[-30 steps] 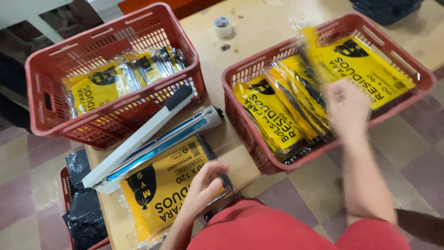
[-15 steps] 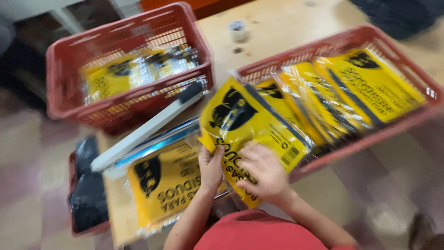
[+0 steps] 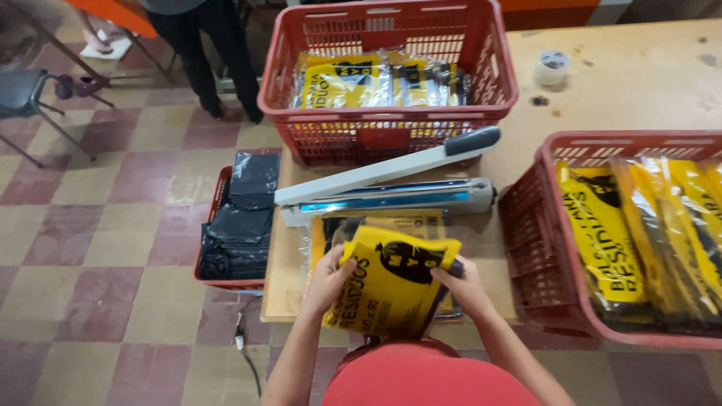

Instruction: The person repeatedly places yellow plastic bags containing black trash bags onto a heat-sealing machine, closes the lid to seal each package, and then places the sealed bags into a red basket. The process is repeated for multiple units throughout the clip.

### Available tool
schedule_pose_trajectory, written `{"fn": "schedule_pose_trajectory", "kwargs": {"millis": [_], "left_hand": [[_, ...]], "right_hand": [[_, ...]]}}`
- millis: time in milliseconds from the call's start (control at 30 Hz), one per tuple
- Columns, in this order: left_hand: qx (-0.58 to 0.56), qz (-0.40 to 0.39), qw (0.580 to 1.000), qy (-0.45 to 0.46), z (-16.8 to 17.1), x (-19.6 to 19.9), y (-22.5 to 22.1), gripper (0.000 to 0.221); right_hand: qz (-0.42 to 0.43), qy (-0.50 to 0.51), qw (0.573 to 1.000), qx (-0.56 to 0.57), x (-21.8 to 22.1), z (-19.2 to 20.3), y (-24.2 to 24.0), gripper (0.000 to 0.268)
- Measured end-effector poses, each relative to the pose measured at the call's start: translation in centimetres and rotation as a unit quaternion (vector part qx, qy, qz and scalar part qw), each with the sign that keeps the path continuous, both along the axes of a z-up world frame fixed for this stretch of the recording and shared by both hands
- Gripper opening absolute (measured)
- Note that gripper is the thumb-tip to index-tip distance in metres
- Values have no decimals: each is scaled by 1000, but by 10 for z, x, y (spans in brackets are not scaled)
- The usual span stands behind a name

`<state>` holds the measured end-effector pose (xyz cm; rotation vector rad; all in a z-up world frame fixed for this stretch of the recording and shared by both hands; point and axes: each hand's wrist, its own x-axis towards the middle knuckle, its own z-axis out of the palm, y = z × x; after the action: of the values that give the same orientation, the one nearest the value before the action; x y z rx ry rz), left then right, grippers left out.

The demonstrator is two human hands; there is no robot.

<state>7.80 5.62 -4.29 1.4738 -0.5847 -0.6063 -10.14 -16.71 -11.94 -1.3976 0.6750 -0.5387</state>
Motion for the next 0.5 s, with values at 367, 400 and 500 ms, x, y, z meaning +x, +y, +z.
{"fn": "schedule_pose_trajectory", "kwargs": {"millis": [367,400,500], "left_hand": [[179,142,966,-123,-132,112,-24,31],[211,148,957,-132,-132,117,-27,35],[299,157,936,-103,-154,134,-44,43]], "right_hand": [[-116,109,987,-23,102,21,18,18],[-128,119,984,-17,108,30,21,19],[-164,122,978,-30,128,-9,-14,13]]}}
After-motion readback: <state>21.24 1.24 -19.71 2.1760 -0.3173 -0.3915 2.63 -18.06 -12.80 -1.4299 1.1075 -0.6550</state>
